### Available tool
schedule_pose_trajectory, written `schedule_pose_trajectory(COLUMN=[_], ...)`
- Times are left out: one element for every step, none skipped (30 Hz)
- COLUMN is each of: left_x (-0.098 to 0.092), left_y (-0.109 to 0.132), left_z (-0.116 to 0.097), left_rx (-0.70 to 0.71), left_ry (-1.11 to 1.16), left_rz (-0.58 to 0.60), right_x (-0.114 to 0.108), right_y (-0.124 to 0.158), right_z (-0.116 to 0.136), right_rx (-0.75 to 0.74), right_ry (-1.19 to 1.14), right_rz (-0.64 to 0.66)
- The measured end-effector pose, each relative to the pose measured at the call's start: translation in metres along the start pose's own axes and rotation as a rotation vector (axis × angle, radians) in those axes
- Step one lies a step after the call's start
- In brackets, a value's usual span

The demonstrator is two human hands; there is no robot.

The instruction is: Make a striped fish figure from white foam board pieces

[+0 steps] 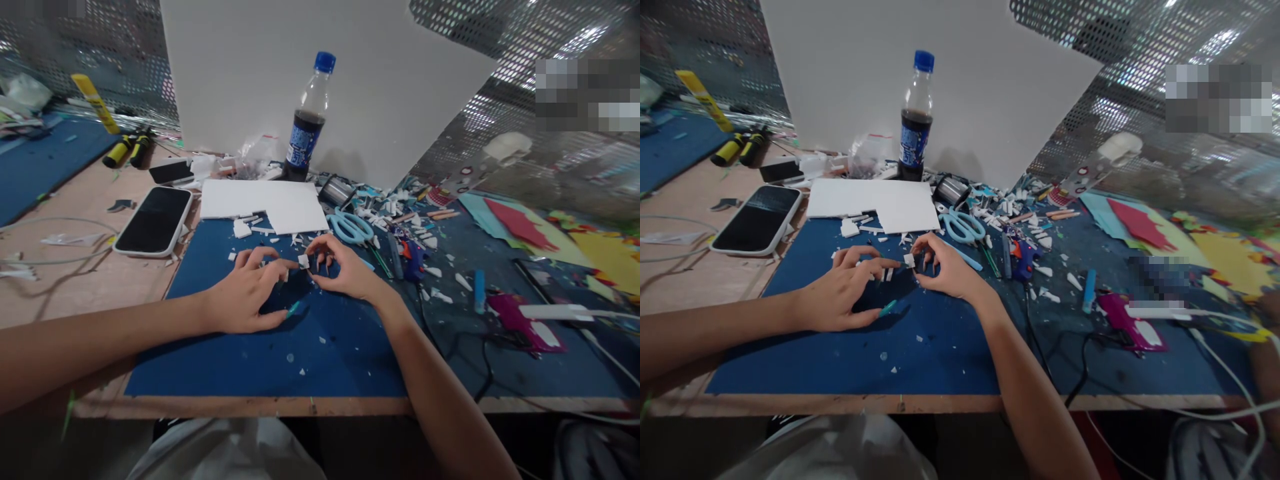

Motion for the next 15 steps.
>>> schedule_pose_trajectory(left_x=[0.000, 0.000, -0.001, -0.001, -0.002, -0.002, -0.002, -0.002, -0.002, -0.002, -0.002, -0.002, -0.002, -0.002, -0.002], left_y=[0.000, 0.000, -0.001, -0.001, -0.001, -0.002, -0.002, -0.002, -0.003, -0.003, -0.003, -0.003, -0.004, -0.004, -0.004], left_z=[0.001, 0.001, 0.002, 0.003, 0.003, 0.004, 0.005, 0.006, 0.006, 0.007, 0.008, 0.009, 0.010, 0.012, 0.013], left_rx=[-0.004, -0.009, -0.016, -0.022, -0.028, -0.038, -0.046, -0.054, -0.061, -0.068, -0.077, -0.091, -0.111, -0.139, -0.167], left_ry=[0.011, 0.025, 0.040, 0.056, 0.071, 0.084, 0.096, 0.106, 0.117, 0.130, 0.147, 0.166, 0.186, 0.205, 0.222], left_rz=[-0.001, -0.004, -0.010, -0.017, -0.025, -0.030, -0.030, -0.026, -0.022, -0.022, -0.025, -0.028, -0.028, -0.022, -0.012], right_x=[0.000, 0.000, 0.000, 0.000, 0.000, 0.000, 0.000, 0.001, 0.001, 0.001, 0.002, 0.002, 0.002, 0.002, 0.002], right_y=[0.000, 0.000, 0.000, 0.000, 0.000, 0.000, 0.000, 0.000, 0.000, 0.000, 0.000, 0.000, -0.001, -0.001, -0.001], right_z=[0.000, 0.001, 0.001, 0.002, 0.002, 0.002, 0.002, 0.002, 0.003, 0.003, 0.003, 0.003, 0.004, 0.005, 0.006], right_rx=[-0.001, 0.000, 0.000, -0.001, -0.001, -0.003, -0.005, -0.007, -0.010, -0.013, -0.016, -0.020, -0.024, -0.029, -0.033], right_ry=[-0.002, -0.003, -0.003, -0.002, -0.001, 0.000, 0.002, 0.002, 0.003, 0.002, 0.001, 0.000, 0.000, -0.001, 0.000], right_rz=[0.000, 0.001, 0.003, 0.006, 0.006, 0.006, 0.005, 0.004, 0.001, -0.002, -0.004, -0.005, -0.007, -0.007, -0.008])
Point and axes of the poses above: each hand's wrist, its own y-axis away from the middle knuckle, its own x-axis out of the palm, z = x × y, the point moved 6 cm from there along -y, towards the middle knuckle
